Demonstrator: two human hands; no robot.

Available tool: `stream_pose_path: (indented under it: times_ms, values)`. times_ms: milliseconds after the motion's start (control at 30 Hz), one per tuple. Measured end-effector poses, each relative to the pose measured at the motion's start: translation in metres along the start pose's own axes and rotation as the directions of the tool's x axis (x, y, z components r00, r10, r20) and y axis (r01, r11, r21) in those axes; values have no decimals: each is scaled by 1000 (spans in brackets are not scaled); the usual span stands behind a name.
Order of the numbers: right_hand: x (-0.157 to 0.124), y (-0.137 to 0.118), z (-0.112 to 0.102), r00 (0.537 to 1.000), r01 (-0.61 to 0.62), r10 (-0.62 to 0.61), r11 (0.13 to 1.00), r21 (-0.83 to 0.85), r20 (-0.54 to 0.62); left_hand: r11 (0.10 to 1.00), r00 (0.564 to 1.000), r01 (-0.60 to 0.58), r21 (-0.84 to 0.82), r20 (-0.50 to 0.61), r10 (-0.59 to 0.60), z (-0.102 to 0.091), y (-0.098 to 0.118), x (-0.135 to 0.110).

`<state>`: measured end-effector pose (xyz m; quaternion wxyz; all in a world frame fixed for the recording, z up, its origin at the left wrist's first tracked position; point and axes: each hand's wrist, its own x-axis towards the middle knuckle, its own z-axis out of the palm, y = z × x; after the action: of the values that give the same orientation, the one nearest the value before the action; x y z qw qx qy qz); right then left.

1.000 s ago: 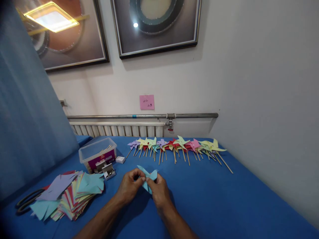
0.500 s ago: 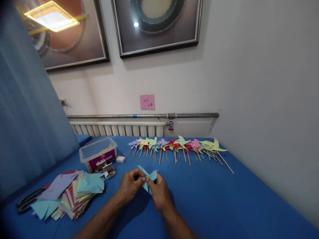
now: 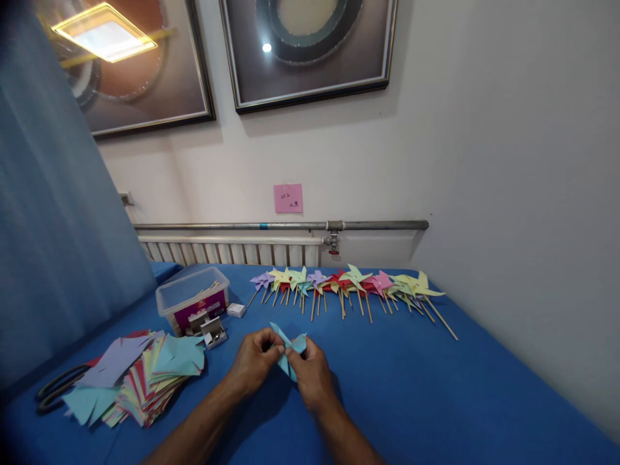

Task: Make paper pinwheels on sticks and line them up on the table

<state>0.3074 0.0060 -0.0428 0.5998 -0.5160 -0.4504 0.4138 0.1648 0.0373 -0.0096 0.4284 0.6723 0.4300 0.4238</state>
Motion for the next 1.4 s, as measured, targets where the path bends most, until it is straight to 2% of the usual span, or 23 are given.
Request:
stream_pose_path:
  times_ms: [267,933,1400]
  values:
    - [-2,-7,1,999,-27,26,997,72,19,1000,1000,6,-7,15,-6,0,-3,1]
    - [-4,-15,2,999,-36,36,999,12,-27,1000,999,13,-19,36,-12,-3,3,1]
    - [-7,-19,3,998,-60,58,997,56,24,998,1000,16,-59,12,-15,-1,3,1]
